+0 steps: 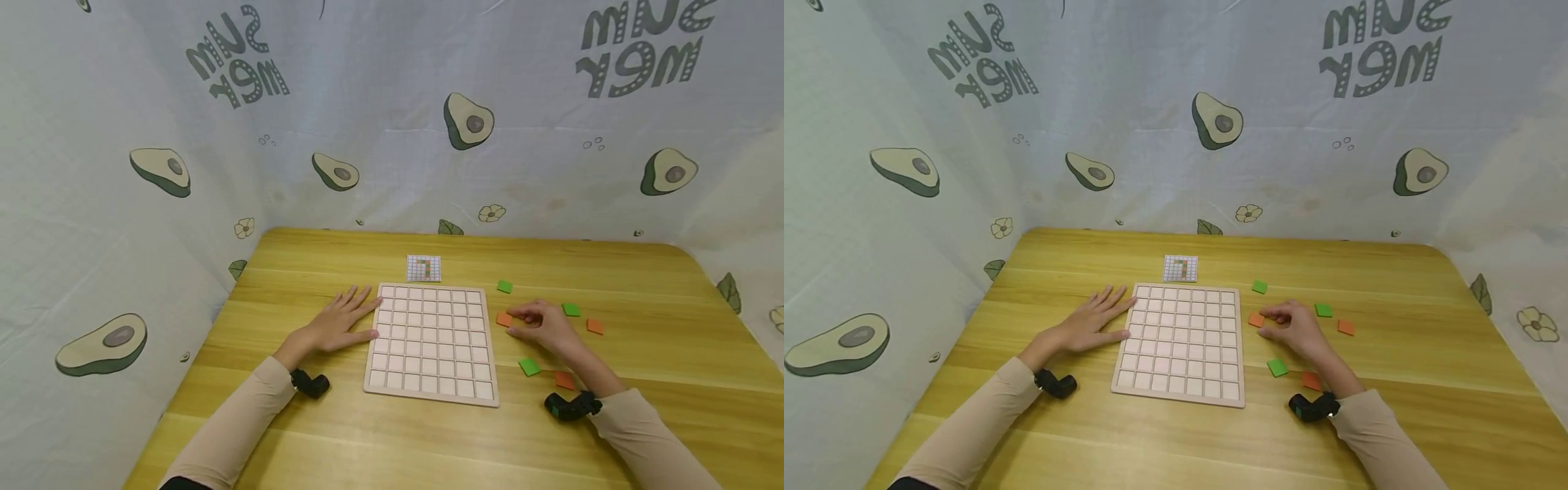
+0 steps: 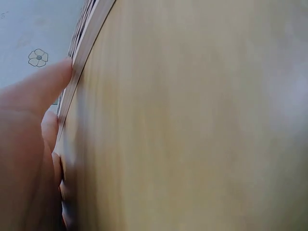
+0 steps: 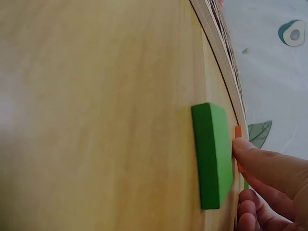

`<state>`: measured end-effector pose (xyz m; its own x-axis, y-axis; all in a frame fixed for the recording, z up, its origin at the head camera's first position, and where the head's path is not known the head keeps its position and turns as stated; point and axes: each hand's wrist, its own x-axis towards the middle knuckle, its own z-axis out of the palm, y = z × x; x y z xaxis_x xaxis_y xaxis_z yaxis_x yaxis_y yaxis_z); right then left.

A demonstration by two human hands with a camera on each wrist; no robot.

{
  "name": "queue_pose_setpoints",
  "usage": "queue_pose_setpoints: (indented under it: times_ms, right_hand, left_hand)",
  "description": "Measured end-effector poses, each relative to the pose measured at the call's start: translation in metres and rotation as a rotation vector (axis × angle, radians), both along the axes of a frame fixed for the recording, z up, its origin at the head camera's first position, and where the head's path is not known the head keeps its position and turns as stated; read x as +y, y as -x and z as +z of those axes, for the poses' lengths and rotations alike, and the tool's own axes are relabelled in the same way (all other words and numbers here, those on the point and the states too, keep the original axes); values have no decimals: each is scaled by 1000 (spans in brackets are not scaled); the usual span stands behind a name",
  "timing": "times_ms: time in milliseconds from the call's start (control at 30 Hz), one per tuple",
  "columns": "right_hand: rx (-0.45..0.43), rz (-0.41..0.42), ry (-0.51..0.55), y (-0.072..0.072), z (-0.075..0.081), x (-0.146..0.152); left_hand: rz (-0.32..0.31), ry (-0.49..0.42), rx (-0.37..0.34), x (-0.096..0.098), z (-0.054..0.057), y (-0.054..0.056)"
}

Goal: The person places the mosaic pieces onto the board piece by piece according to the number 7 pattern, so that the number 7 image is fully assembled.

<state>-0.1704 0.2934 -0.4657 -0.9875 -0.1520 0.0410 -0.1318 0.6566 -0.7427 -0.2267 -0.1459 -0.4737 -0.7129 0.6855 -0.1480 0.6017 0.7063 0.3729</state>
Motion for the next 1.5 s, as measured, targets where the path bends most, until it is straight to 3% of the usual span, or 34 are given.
queue_pose_setpoints:
  times_ms: [433,700,1133,1500]
  right_hand:
    - [85,-3,-137,-1,4,-11]
    - [74,-29,-119,0,4,-15]
    - [69,1,-97,-1,6,-17]
    - [1,-4,-12,4,15,-15]
  left_hand:
    - [3,3,0,0,-2,1]
    - [10,0,1,0,-3,1]
    - [8,4,3,-1,-5,2]
    - [0,0,14,-1,-3,1]
